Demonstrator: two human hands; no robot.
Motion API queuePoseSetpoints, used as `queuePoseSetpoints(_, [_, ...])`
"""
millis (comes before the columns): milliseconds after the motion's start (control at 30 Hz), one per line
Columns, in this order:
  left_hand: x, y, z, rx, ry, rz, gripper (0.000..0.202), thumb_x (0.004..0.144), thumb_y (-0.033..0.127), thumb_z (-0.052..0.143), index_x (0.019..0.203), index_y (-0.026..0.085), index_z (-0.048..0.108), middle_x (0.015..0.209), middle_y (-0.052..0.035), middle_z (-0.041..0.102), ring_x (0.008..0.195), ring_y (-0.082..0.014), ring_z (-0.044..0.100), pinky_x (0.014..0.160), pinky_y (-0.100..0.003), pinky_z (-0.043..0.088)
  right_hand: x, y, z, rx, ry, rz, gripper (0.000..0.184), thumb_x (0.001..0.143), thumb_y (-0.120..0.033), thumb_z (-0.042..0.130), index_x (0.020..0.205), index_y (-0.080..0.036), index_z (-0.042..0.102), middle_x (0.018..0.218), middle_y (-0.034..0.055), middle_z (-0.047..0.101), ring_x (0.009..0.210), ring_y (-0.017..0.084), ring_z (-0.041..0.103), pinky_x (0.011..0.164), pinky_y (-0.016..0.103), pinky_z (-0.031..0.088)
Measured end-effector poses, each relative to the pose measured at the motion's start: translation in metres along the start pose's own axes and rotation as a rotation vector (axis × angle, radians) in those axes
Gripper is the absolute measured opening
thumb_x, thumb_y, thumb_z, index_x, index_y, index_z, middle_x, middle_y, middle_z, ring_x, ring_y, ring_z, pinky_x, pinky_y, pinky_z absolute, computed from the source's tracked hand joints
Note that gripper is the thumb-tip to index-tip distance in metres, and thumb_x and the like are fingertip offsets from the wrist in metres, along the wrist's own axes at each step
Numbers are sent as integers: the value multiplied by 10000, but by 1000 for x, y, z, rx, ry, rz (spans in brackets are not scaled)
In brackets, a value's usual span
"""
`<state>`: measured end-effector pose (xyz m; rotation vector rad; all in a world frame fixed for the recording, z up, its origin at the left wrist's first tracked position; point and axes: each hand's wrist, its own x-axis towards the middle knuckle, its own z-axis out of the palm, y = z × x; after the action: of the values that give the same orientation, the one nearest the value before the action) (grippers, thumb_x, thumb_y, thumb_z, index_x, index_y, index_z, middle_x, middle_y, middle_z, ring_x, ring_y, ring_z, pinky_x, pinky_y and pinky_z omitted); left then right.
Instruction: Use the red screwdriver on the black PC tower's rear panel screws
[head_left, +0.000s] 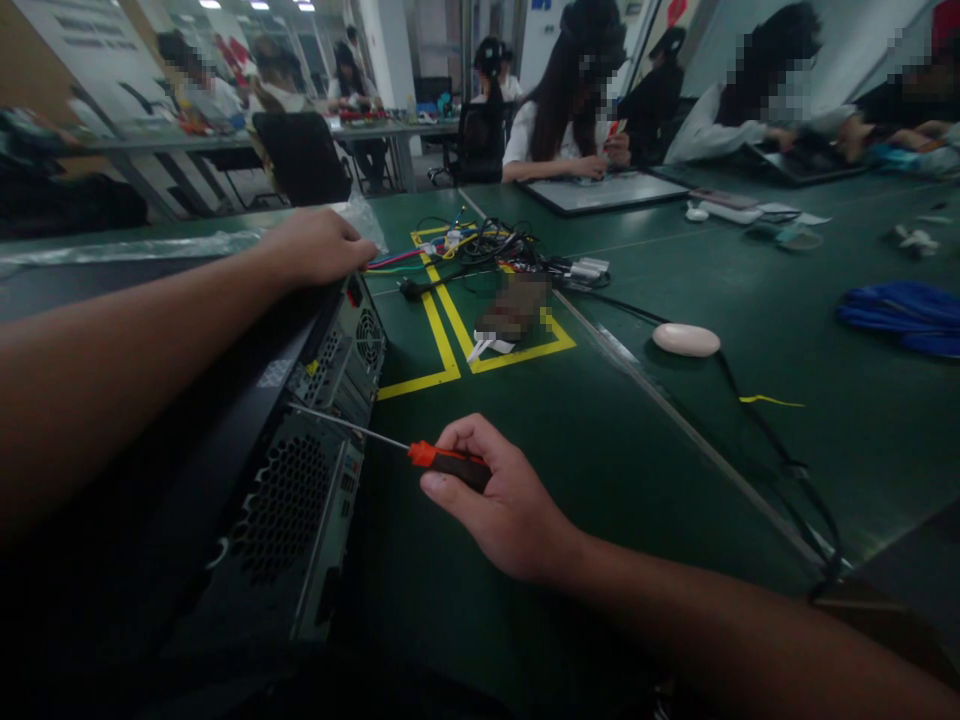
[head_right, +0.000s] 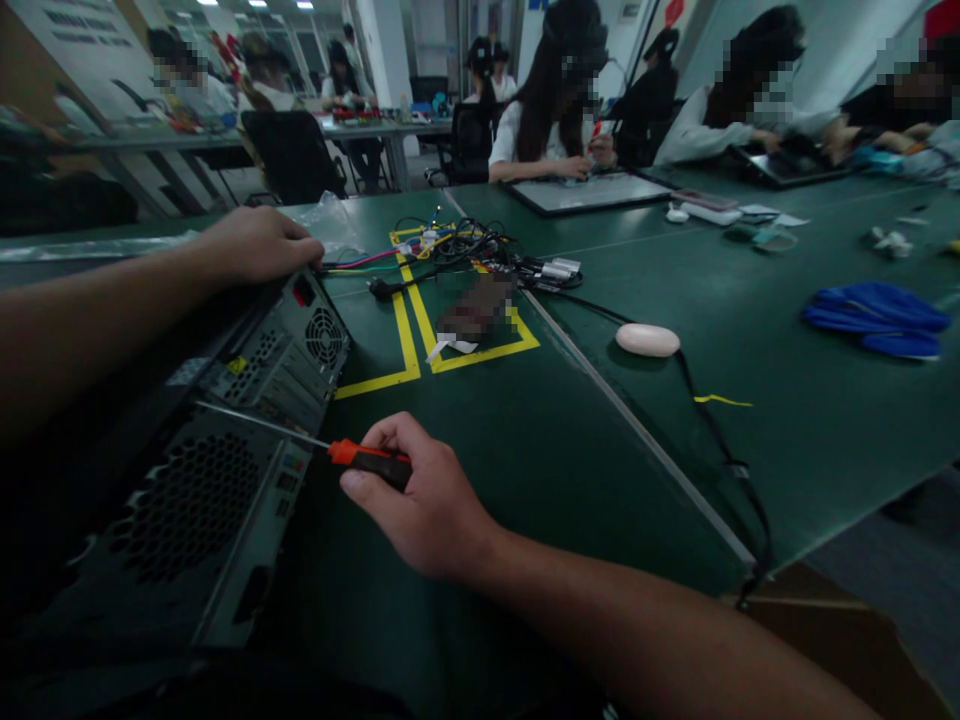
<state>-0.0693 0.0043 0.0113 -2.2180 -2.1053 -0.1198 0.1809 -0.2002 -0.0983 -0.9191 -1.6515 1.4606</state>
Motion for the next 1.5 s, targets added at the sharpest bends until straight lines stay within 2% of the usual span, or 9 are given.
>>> queuePoseSetpoints(233, [1, 1, -2, -8, -35, -27, 606, 920, 506, 406, 1138, 81, 780, 1158, -161, 708, 1155, -312, 615, 1051, -405, 442, 0, -1, 1, -3, 18, -9, 134, 924, -273, 681, 963, -227, 561, 813, -44, 517, 719, 136, 490, 656, 268, 398])
queuePoseSetpoints(467, [0, 0, 0, -20, -11, -14, 624, 921, 520, 399, 1108, 71, 791, 1141, -179, 713, 1164, -346, 623, 1045, -440, 442, 0, -2, 0, 28, 9, 17, 134, 923, -290, 691, 969, -224, 584, 814, -38, 545, 722, 139, 512, 662, 271, 407])
queuePoseSetpoints(700, [2, -2, 1, -7, -4, 5, 631, 893, 532, 398, 1105, 95, 802, 1119, -177, 724, 1116, -333, 635, 1021, -451, 468, 1, -3, 1, 18, 43, 25, 116, 919, -287, 693, 965, -220, 611, 772, -42, 535, 679, 131, 498, 625, 262, 394])
queuePoseSetpoints(833, [3, -3, 2, 8, 15, -2, 646, 902, 548, 404, 1140, 89, 793, 1105, -169, 727, 1113, -324, 637, 1012, -430, 473, 4, 1, -1, -30, 53, 12, 117, 966, -321, 658, 982, -206, 667, 818, -19, 578, 723, 143, 532, 658, 279, 418])
queuePoseSetpoints(933, [4, -3, 2, 10, 11, -10, 641, 912, 542, 410, 1129, 72, 788, 1097, -167, 719, 1131, -325, 631, 1012, -421, 470, 6, 2, -1, -97, 46, -24, 188, 1013, -326, 585, 955, -192, 704, 843, 1, 603, 777, 155, 552, 707, 299, 421])
queuePoseSetpoints(1067, [4, -3, 1, -13, -25, -6, 641, 904, 544, 434, 1113, 52, 787, 1133, -202, 712, 1140, -352, 622, 1036, -448, 455, 6, -1, 0, -31, 3, 6, 198, 1029, -346, 539, 960, -199, 652, 789, -22, 546, 718, 144, 508, 675, 292, 410])
queuePoseSetpoints(1133, [3, -2, 1, -21, -19, -12, 647, 900, 544, 432, 1129, 52, 784, 1159, -210, 709, 1157, -365, 614, 1040, -457, 450, 4, -3, 1, 20, 6, 37, 137, 970, -346, 631, 984, -215, 593, 809, -35, 528, 710, 139, 495, 658, 282, 408])
queuePoseSetpoints(1233, [1, 0, 0, -32, -11, -18, 639, 899, 535, 425, 1152, 72, 784, 1189, -195, 709, 1180, -351, 606, 1059, -439, 435, 1, -4, 1, 16, 3, 57, 224, 874, -269, 724, 964, -234, 522, 832, -48, 512, 701, 130, 481, 640, 269, 396])
queuePoseSetpoints(1500, [3, -3, 2, 4, 7, 2, 629, 899, 529, 404, 1127, 96, 799, 1130, -175, 731, 1131, -335, 639, 1015, -453, 474, 3, -2, -1, -42, 35, 25, 167, 890, -248, 698, 925, -232, 535, 822, -42, 528, 719, 140, 496, 663, 280, 399])
